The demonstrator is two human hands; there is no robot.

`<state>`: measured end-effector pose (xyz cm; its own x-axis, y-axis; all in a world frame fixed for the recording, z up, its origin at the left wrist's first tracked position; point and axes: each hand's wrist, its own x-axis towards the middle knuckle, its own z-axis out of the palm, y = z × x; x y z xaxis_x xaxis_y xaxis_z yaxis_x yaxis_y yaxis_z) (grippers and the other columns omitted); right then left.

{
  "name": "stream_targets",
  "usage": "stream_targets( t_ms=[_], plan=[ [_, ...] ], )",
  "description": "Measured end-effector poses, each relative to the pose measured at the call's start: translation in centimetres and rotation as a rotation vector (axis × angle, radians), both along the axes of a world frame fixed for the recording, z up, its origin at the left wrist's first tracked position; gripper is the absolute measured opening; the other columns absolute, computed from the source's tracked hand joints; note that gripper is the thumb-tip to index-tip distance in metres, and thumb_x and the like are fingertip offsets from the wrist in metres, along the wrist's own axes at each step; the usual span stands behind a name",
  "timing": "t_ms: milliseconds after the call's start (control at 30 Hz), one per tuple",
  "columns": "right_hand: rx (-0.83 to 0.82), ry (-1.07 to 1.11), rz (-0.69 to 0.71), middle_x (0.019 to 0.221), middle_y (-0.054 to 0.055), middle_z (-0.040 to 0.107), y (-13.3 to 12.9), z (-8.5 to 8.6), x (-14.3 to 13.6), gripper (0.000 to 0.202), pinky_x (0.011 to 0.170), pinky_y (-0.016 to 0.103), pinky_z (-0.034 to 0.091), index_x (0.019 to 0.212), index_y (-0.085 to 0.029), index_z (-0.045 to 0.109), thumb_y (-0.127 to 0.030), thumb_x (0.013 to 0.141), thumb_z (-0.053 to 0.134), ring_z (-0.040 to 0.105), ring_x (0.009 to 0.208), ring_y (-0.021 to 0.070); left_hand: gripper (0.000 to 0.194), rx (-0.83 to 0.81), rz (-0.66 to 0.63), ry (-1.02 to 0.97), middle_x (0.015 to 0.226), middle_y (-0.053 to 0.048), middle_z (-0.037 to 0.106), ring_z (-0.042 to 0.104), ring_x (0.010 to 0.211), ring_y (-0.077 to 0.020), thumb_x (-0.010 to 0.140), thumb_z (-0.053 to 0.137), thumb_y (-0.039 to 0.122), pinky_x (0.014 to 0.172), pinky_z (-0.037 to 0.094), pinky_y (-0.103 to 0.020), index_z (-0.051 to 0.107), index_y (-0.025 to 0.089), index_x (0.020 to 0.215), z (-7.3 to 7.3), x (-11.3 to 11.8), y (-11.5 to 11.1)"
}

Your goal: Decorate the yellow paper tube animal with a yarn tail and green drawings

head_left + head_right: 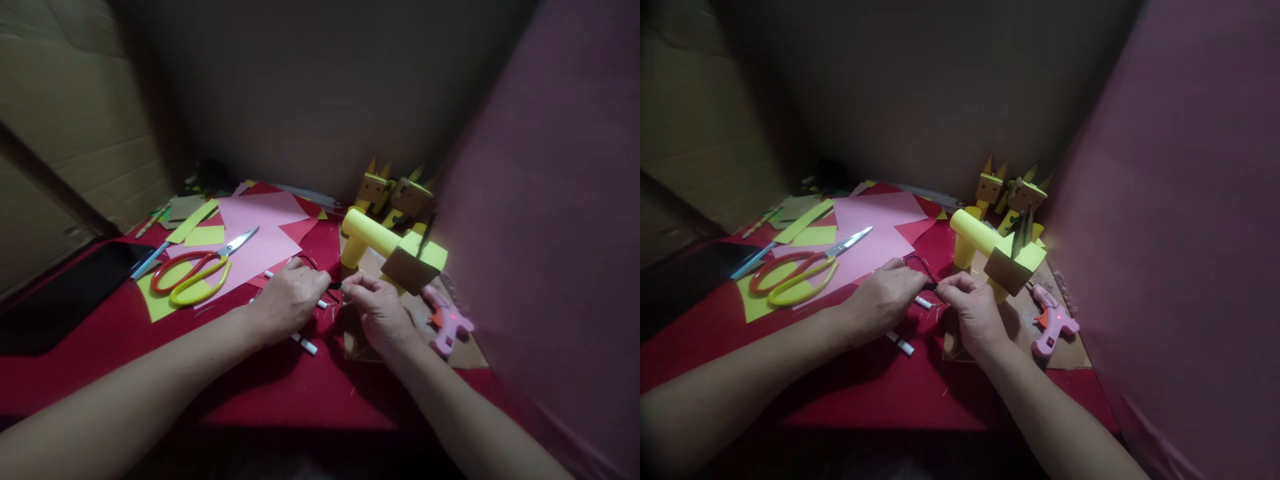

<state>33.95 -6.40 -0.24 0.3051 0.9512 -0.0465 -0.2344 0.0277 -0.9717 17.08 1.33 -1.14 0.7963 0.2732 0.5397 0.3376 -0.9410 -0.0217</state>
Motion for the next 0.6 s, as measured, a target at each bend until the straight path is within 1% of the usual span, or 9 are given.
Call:
stream_targets(
  t_ms=[100,200,300,333,400,433,500,567,600],
  plan=[
    [0.009,-0.058,-0.011,0.056,-0.005,0.059,-0.2,0.3,0.1,0.017,0.059,0.029,0.038,0.058,-0.021,0.071,-0.028,0.058,0.087,0.047,0.056,0.0126,0.031,0.014,0.022,0.001,0.062,-0.002,0.058,0.051,0.056,-0.022,0.095,0.037,0.003,0.071,0.044,-0.038,0.05,0.024,0.076,0.3,-0.3,0.2],
    [0.036,-0.11,-0.034,0.059,-0.005,0.061,-0.4,0.7,0.3,0.016,0.064,0.03,0.039,0.059,-0.021,0.072,-0.027,0.061,0.086,0.049,0.06,0.0128,0.028,0.004,0.076,-0.015,0.064,-0.003,0.06,0.051,0.057,-0.0214,0.092,0.039,0.003,0.073,0.044,-0.038,0.052,0.024,0.077,1.1,-1.6,1.1],
    [0.067,-0.142,-0.044,0.062,-0.004,0.063,-0.6,0.8,0.7,0.015,0.069,0.03,0.04,0.061,-0.021,0.073,-0.027,0.062,0.087,0.051,0.064,0.0133,0.027,-0.034,0.178,-0.055,0.065,-0.003,0.06,0.049,0.057,-0.0206,0.09,0.039,0.004,0.072,0.043,-0.037,0.054,0.024,0.079,2.1,-3.9,2.6],
    [0.077,-0.144,-0.037,0.063,-0.004,0.063,-0.6,0.8,0.9,0.015,0.07,0.031,0.041,0.062,-0.021,0.074,-0.027,0.061,0.087,0.052,0.065,0.0136,0.027,-0.05,0.22,-0.072,0.067,-0.004,0.062,0.05,0.059,-0.0211,0.091,0.039,0.004,0.071,0.043,-0.038,0.056,0.023,0.082,2.4,-4.8,3.2],
    [0.094,-0.14,-0.016,0.065,-0.004,0.065,-0.5,0.8,1.1,0.017,0.071,0.032,0.042,0.065,-0.022,0.074,-0.029,0.061,0.089,0.054,0.066,0.0142,0.021,-0.08,0.289,-0.104,0.073,-0.005,0.065,0.051,0.062,-0.021,0.094,0.043,0.013,0.07,0.041,-0.038,0.057,0.024,0.083,2.7,-6.9,4.3],
    [0.102,-0.136,-0.006,0.066,-0.003,0.065,-0.5,0.8,1.1,0.017,0.072,0.032,0.043,0.067,-0.022,0.075,-0.03,0.062,0.09,0.055,0.067,0.0144,0.018,-0.103,0.315,-0.108,0.074,-0.005,0.065,0.052,0.064,-0.0207,0.096,0.046,0.019,0.069,0.039,-0.037,0.058,0.024,0.083,2.7,-8.1,4.8],
    [0.116,-0.125,0.015,0.068,-0.003,0.067,-0.4,0.8,1.1,0.018,0.073,0.033,0.045,0.068,-0.023,0.075,-0.031,0.063,0.09,0.056,0.068,0.0147,0.018,-0.146,0.371,-0.125,0.07,-0.001,0.06,0.05,0.061,-0.0183,0.097,0.052,0.027,0.062,0.034,-0.034,0.06,0.024,0.082,2.3,-10.5,5.5],
    [0.123,-0.108,0.04,0.069,-0.003,0.068,-0.3,1.0,0.9,0.018,0.074,0.033,0.047,0.069,-0.023,0.076,-0.03,0.063,0.091,0.057,0.069,0.0149,0.021,-0.184,0.424,-0.152,0.066,0.002,0.052,0.043,0.057,-0.0141,0.097,0.051,0.028,0.057,0.029,-0.031,0.059,0.023,0.078,1.5,-12.8,5.8],
    [0.125,-0.097,0.054,0.07,-0.002,0.068,-0.2,1.1,0.7,0.019,0.074,0.033,0.048,0.069,-0.023,0.076,-0.029,0.063,0.092,0.058,0.069,0.0149,0.021,-0.2,0.44,-0.163,0.067,0.002,0.051,0.042,0.057,-0.0129,0.095,0.05,0.026,0.057,0.028,-0.03,0.059,0.023,0.077,1.1,-13.8,5.9]
  ],
)
